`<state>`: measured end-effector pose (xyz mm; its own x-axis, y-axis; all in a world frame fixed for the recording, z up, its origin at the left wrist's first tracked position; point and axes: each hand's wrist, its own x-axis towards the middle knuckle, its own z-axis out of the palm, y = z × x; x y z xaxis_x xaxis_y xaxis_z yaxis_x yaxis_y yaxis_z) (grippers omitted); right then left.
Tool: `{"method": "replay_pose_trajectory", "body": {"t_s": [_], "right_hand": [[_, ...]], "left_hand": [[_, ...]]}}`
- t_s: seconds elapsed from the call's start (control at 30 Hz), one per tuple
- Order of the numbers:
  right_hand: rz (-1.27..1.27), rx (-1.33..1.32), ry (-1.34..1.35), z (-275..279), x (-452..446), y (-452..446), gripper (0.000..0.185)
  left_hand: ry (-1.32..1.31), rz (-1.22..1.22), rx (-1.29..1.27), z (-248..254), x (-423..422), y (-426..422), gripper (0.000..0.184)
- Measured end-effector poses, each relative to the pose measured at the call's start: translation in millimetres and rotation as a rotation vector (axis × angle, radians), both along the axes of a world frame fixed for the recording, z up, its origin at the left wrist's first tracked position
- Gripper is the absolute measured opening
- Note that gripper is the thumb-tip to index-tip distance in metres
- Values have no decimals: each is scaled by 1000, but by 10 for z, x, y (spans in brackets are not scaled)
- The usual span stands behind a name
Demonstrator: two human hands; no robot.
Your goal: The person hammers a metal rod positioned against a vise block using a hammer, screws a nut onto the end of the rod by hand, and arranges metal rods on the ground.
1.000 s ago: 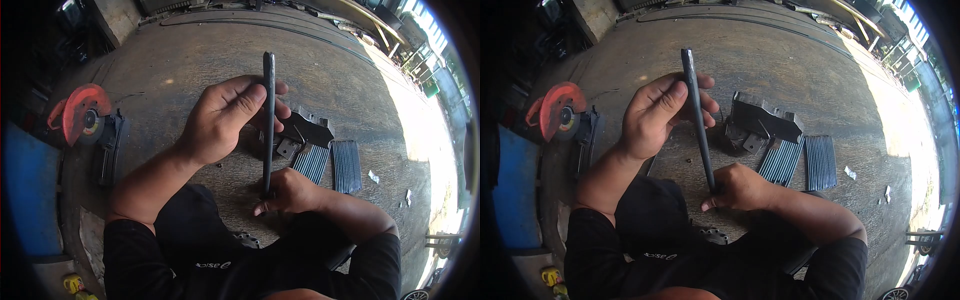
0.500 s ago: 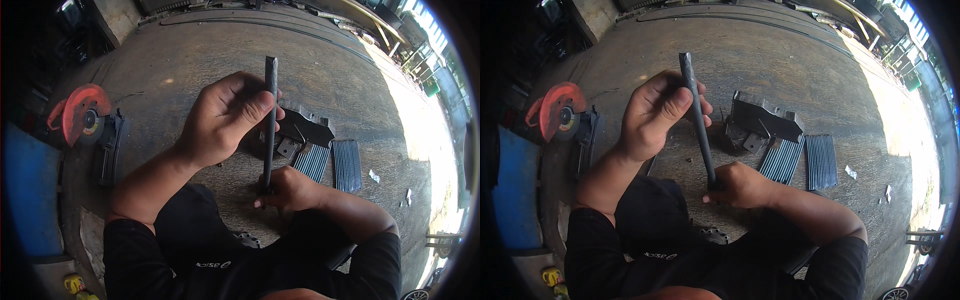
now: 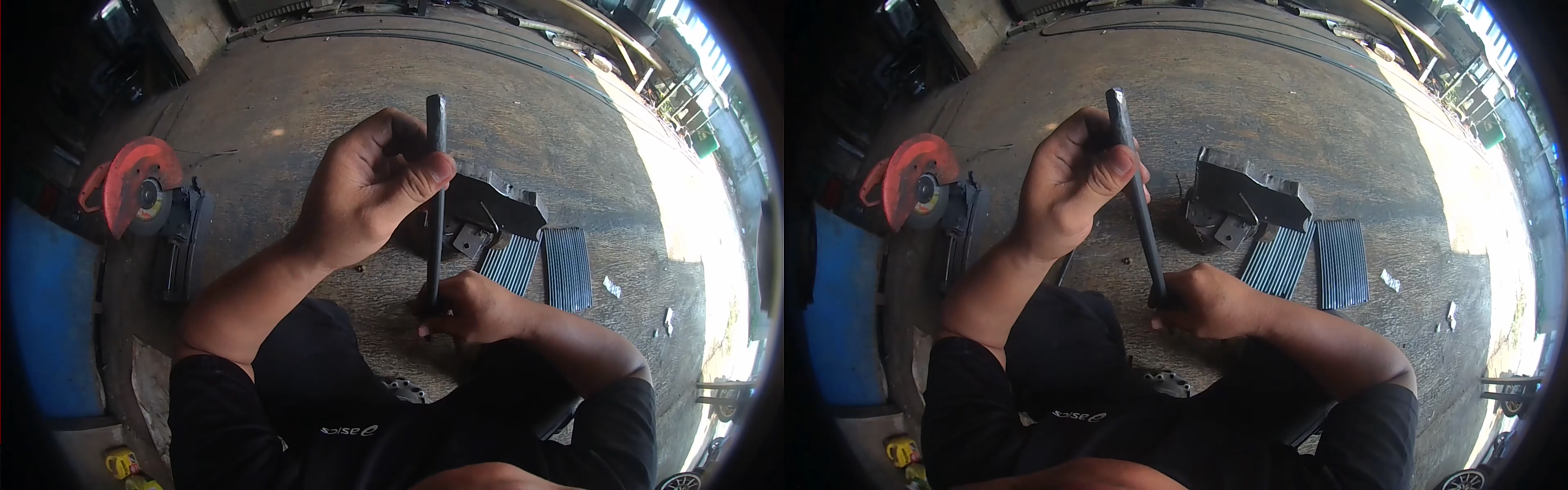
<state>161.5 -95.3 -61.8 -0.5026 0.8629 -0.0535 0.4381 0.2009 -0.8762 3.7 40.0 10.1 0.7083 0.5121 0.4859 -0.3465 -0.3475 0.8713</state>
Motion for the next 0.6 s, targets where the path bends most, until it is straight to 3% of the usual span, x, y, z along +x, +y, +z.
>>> {"method": "replay_pose_trajectory", "body": {"t_s": [0.33,0.6], "right_hand": [[-15,-54,60,-19,49,20,22],[-39,84,36,-143,52,41,27]], "left_hand": [[22,51,2,-19,13,46,17],[-41,125,23,-51,74,21,24]]}}
